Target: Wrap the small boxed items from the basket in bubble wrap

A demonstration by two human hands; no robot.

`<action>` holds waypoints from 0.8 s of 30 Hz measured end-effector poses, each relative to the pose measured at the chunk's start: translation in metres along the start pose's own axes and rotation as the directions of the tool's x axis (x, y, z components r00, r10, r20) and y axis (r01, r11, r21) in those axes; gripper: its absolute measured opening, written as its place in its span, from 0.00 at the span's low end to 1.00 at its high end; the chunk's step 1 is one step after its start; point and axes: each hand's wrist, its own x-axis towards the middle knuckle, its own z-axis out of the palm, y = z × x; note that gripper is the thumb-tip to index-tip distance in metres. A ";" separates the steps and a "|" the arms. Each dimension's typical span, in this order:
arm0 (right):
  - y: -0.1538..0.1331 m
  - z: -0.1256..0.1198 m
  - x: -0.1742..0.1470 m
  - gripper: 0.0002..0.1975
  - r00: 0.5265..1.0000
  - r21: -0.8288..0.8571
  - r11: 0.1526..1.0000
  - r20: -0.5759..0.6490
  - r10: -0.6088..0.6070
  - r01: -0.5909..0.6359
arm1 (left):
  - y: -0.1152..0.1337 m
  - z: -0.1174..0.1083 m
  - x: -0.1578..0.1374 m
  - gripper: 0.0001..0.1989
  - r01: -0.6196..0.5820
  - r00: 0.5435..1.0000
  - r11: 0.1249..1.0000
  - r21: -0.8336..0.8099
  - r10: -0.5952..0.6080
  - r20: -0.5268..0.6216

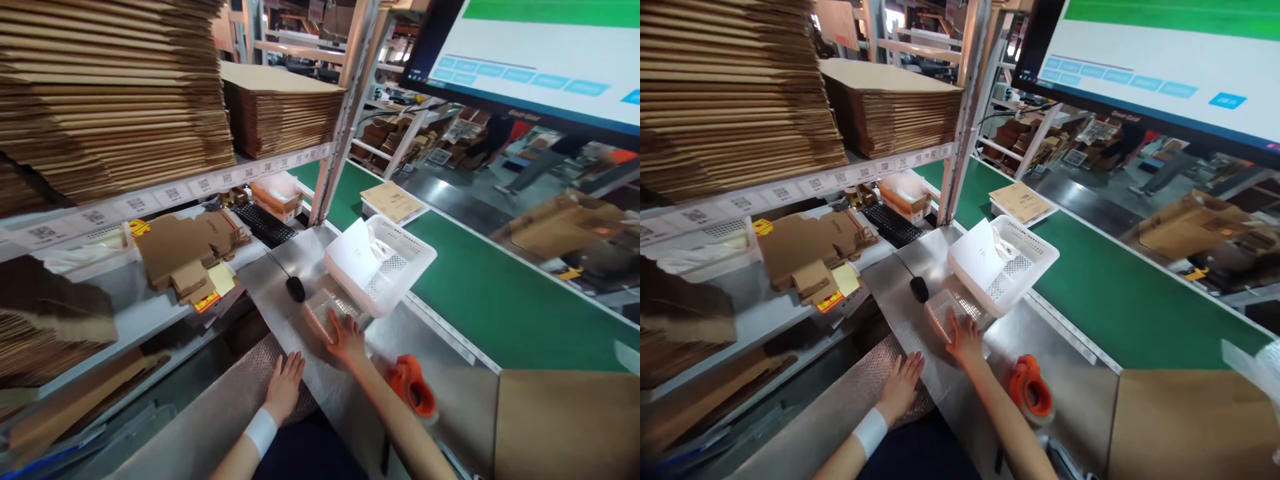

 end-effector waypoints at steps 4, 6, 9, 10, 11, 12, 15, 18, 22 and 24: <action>0.022 -0.012 0.028 0.53 1.000 0.034 0.999 0.002 0.021 -0.021 | 0.001 -0.005 0.001 0.41 0.006 0.999 1.000 0.025 -0.006 0.038; 0.032 -0.013 0.030 0.56 1.000 0.064 0.998 0.017 -0.003 0.002 | 0.002 -0.011 -0.001 0.42 0.016 0.999 0.999 0.040 -0.019 0.051; 0.057 0.003 0.002 0.54 0.999 0.133 0.991 -0.015 -0.030 0.032 | 0.005 -0.028 -0.005 0.44 0.025 0.996 0.999 0.027 -0.028 0.088; 0.069 0.016 -0.016 0.48 0.999 0.161 0.987 -0.043 -0.010 0.017 | 0.006 -0.035 -0.007 0.45 0.031 0.993 0.999 0.022 -0.033 0.116; 0.083 0.031 -0.038 0.40 0.991 0.254 0.967 -0.131 0.023 0.011 | 0.006 -0.043 -0.008 0.45 0.038 0.988 0.999 0.022 -0.041 0.150; 0.096 0.048 -0.063 0.36 0.974 0.339 0.940 -0.191 0.119 -0.048 | 0.007 -0.051 -0.009 0.45 0.044 0.982 0.999 0.027 -0.048 0.181; 0.126 0.104 -0.133 0.31 0.924 0.384 0.885 -0.161 0.346 -0.265 | 0.007 -0.070 -0.006 0.37 0.030 0.985 0.999 0.040 -0.036 0.167; 0.134 0.146 -0.171 0.25 0.874 0.337 0.830 -0.039 0.484 -0.444 | 0.008 -0.079 0.008 0.28 0.002 0.999 1.000 0.026 -0.003 0.038; 0.133 0.172 -0.174 0.27 0.835 0.304 0.792 0.023 0.549 -0.529 | 0.010 -0.082 0.038 0.28 -0.001 0.999 0.999 0.050 0.003 -0.036; 0.137 0.178 -0.170 0.29 0.815 0.314 0.775 -0.009 0.580 -0.548 | 0.011 -0.083 0.053 0.31 0.010 0.998 0.998 0.056 -0.007 -0.063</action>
